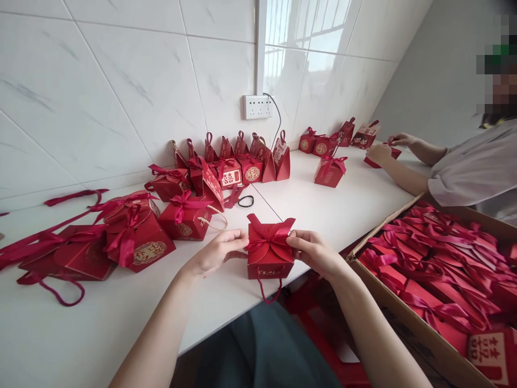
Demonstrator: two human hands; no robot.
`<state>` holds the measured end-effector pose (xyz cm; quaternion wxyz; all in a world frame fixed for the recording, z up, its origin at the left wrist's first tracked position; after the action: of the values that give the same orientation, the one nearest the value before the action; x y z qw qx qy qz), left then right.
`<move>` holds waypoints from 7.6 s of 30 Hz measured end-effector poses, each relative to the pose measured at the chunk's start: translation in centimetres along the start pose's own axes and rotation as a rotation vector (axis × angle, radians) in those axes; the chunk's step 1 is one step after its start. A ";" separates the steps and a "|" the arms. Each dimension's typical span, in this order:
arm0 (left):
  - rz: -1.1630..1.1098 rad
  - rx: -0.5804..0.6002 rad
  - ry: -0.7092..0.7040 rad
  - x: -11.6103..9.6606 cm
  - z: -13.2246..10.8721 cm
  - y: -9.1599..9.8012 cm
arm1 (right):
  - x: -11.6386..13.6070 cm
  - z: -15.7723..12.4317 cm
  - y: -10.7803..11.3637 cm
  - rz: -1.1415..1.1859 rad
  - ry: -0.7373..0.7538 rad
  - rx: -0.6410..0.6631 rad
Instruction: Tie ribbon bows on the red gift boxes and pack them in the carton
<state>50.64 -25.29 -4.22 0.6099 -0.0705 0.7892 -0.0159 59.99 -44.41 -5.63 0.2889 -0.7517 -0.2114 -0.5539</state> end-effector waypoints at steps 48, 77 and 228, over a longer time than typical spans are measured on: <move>0.315 -0.038 -0.127 0.4 0.9 0.4 | -0.3 0.8 1.9 -0.169 0.124 -0.153; 0.504 -0.351 -0.300 2.2 -1.6 -0.6 | -2.2 -0.1 1.4 -0.389 0.430 0.081; 0.383 -0.681 -0.853 0.9 -6.4 -10.2 | 1.0 -10.6 0.0 -0.346 0.416 -0.113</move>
<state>45.14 -35.92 -2.33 0.8091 -0.1188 0.4328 0.3795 52.77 -51.49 -2.37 0.1845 -0.5895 -0.2416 -0.7484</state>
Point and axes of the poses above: each hand's wrist, its own z-axis towards the middle knuckle, its own y-axis out of the back of the hand, x = y × z, the point moved 2 cm from there along z, towards the middle knuckle, and after that the axes turned 6 degrees about -x, right-handed, at the moved point
